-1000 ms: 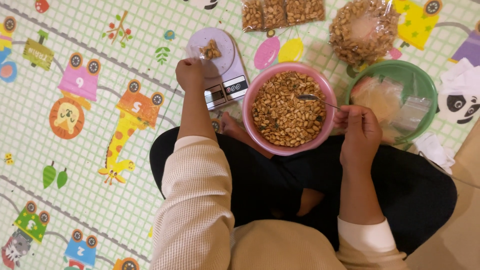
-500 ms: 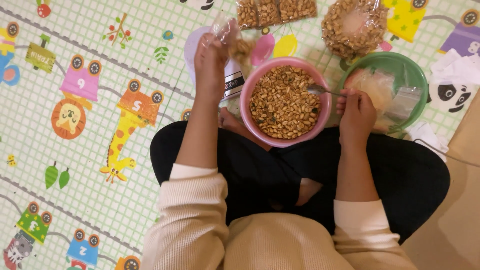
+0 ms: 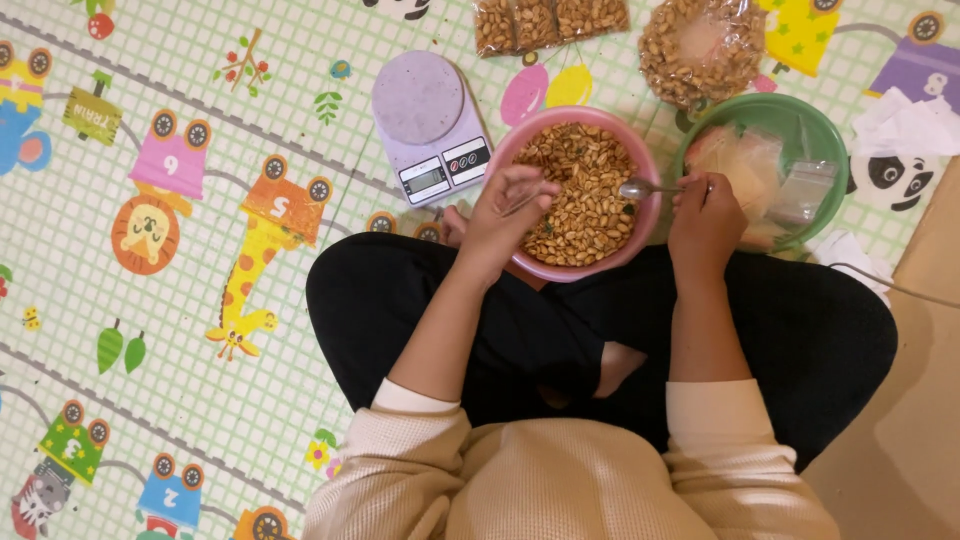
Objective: Packaging peanuts into small plastic bags using a spoon and a digital scale while sitting on the floor.
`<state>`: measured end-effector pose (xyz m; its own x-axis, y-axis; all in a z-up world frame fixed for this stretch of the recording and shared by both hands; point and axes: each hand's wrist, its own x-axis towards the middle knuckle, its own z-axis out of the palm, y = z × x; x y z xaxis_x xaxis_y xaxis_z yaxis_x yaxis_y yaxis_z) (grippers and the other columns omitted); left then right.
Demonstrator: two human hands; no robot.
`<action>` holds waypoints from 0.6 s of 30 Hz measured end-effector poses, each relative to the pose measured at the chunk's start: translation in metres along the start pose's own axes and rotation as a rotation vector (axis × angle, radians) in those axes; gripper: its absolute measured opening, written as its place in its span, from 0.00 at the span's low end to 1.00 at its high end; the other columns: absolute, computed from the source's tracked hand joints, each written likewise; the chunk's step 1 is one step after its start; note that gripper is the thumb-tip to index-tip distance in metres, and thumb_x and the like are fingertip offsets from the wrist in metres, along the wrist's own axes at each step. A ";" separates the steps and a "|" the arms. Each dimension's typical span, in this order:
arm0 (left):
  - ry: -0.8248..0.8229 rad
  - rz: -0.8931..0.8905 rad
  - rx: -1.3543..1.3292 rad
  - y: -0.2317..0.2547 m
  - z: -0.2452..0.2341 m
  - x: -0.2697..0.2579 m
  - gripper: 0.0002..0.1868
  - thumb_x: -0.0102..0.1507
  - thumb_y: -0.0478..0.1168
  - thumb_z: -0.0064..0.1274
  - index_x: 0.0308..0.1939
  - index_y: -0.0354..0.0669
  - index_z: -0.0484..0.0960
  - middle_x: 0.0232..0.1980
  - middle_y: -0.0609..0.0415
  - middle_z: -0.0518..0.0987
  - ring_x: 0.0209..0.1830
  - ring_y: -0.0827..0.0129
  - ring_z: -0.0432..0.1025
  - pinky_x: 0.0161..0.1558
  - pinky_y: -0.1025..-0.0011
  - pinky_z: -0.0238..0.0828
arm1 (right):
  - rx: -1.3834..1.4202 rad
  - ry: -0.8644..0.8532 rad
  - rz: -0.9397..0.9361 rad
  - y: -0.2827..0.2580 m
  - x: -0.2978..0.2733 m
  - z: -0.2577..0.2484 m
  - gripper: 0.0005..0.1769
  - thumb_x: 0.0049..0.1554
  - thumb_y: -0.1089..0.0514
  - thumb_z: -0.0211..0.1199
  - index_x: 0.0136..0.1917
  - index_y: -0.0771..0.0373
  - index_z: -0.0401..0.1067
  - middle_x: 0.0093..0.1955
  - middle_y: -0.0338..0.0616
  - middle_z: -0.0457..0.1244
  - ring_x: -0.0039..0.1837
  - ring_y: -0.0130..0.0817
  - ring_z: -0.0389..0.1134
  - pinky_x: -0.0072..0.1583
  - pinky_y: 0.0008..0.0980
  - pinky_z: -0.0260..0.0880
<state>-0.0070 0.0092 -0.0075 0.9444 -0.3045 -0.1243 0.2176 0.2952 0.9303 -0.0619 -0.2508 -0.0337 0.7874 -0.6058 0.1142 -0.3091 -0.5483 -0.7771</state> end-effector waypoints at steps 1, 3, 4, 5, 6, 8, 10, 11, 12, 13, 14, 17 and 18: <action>0.000 0.000 -0.001 -0.003 0.002 0.000 0.20 0.65 0.35 0.63 0.57 0.42 0.71 0.51 0.44 0.84 0.51 0.66 0.79 0.55 0.70 0.73 | -0.001 0.000 0.000 -0.002 0.000 0.000 0.16 0.73 0.60 0.53 0.45 0.61 0.76 0.34 0.42 0.67 0.37 0.33 0.70 0.41 0.32 0.73; 0.024 -0.013 0.138 -0.010 0.005 0.002 0.25 0.58 0.34 0.70 0.58 0.45 0.80 0.46 0.55 0.82 0.50 0.76 0.77 0.59 0.76 0.73 | -0.134 0.061 -0.123 -0.004 -0.002 -0.001 0.15 0.73 0.60 0.54 0.44 0.60 0.74 0.33 0.43 0.67 0.38 0.43 0.72 0.44 0.42 0.74; 0.024 -0.014 0.137 -0.015 0.004 0.004 0.25 0.58 0.34 0.70 0.58 0.45 0.80 0.46 0.55 0.82 0.50 0.76 0.77 0.59 0.76 0.73 | -0.135 0.062 -0.122 -0.005 -0.002 -0.001 0.15 0.73 0.60 0.54 0.44 0.60 0.74 0.33 0.43 0.67 0.38 0.43 0.72 0.44 0.42 0.74; 0.028 -0.004 0.201 -0.021 0.003 0.007 0.23 0.57 0.34 0.71 0.55 0.47 0.81 0.42 0.57 0.81 0.46 0.77 0.76 0.53 0.77 0.75 | -0.140 0.062 -0.135 -0.005 -0.002 -0.001 0.15 0.73 0.60 0.53 0.44 0.60 0.73 0.33 0.43 0.67 0.39 0.43 0.72 0.45 0.42 0.74; 0.033 0.005 0.266 -0.026 0.002 0.009 0.22 0.56 0.35 0.71 0.52 0.48 0.83 0.39 0.58 0.79 0.42 0.77 0.76 0.47 0.78 0.78 | -0.145 0.062 -0.147 -0.005 -0.002 0.000 0.15 0.74 0.60 0.53 0.44 0.60 0.73 0.33 0.42 0.68 0.39 0.43 0.72 0.45 0.41 0.74; 0.044 0.031 0.307 -0.021 0.005 0.009 0.21 0.56 0.34 0.71 0.51 0.47 0.83 0.37 0.58 0.79 0.40 0.77 0.76 0.43 0.78 0.77 | -0.115 0.045 -0.107 0.001 -0.001 0.005 0.15 0.73 0.60 0.53 0.44 0.60 0.73 0.33 0.42 0.68 0.39 0.42 0.72 0.45 0.40 0.74; 0.056 0.058 0.348 -0.013 0.008 0.008 0.20 0.55 0.34 0.71 0.49 0.47 0.83 0.36 0.58 0.80 0.37 0.77 0.75 0.39 0.79 0.77 | -0.085 0.028 -0.068 0.004 0.000 0.010 0.16 0.73 0.59 0.52 0.44 0.61 0.73 0.33 0.43 0.68 0.38 0.40 0.72 0.44 0.39 0.74; 0.060 0.076 0.348 -0.008 0.009 0.008 0.20 0.55 0.35 0.72 0.49 0.48 0.83 0.36 0.58 0.80 0.39 0.76 0.77 0.40 0.78 0.77 | -0.029 0.013 -0.011 0.004 0.000 0.012 0.15 0.72 0.59 0.51 0.44 0.61 0.73 0.34 0.43 0.68 0.38 0.37 0.72 0.43 0.35 0.74; 0.064 0.091 0.348 -0.003 0.011 0.007 0.20 0.55 0.35 0.72 0.48 0.48 0.82 0.37 0.58 0.80 0.40 0.74 0.78 0.41 0.77 0.78 | 0.026 -0.003 0.047 0.004 0.000 0.014 0.15 0.72 0.59 0.50 0.44 0.61 0.74 0.34 0.43 0.69 0.38 0.33 0.72 0.41 0.30 0.75; 0.066 0.089 0.347 0.000 0.011 0.007 0.20 0.55 0.35 0.72 0.48 0.48 0.82 0.37 0.58 0.80 0.40 0.74 0.78 0.41 0.77 0.78 | 0.024 -0.005 0.048 -0.003 -0.002 0.014 0.15 0.72 0.59 0.50 0.44 0.61 0.74 0.34 0.43 0.69 0.38 0.33 0.72 0.41 0.30 0.75; 0.057 0.092 0.337 0.003 0.012 0.007 0.18 0.57 0.34 0.70 0.48 0.47 0.81 0.38 0.56 0.81 0.42 0.72 0.78 0.43 0.75 0.78 | -0.044 -0.026 0.061 -0.009 -0.004 0.013 0.15 0.71 0.57 0.51 0.45 0.59 0.74 0.35 0.45 0.69 0.42 0.42 0.73 0.46 0.39 0.74; 0.045 0.095 0.317 0.000 0.014 0.008 0.17 0.59 0.33 0.68 0.49 0.46 0.79 0.39 0.54 0.83 0.45 0.67 0.80 0.47 0.71 0.78 | -0.093 -0.063 0.127 -0.012 -0.004 0.015 0.15 0.70 0.54 0.50 0.46 0.55 0.75 0.36 0.44 0.70 0.46 0.48 0.74 0.50 0.46 0.74; 0.044 0.097 0.307 -0.002 0.014 0.009 0.17 0.60 0.33 0.67 0.49 0.45 0.78 0.40 0.54 0.83 0.45 0.65 0.80 0.48 0.69 0.79 | -0.072 -0.079 0.180 -0.010 -0.003 0.016 0.15 0.69 0.54 0.48 0.46 0.54 0.76 0.37 0.42 0.70 0.45 0.45 0.74 0.50 0.44 0.75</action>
<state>-0.0029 -0.0065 -0.0061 0.9683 -0.2468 -0.0382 0.0476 0.0321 0.9984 -0.0526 -0.2336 -0.0360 0.7547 -0.6519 -0.0736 -0.4837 -0.4772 -0.7337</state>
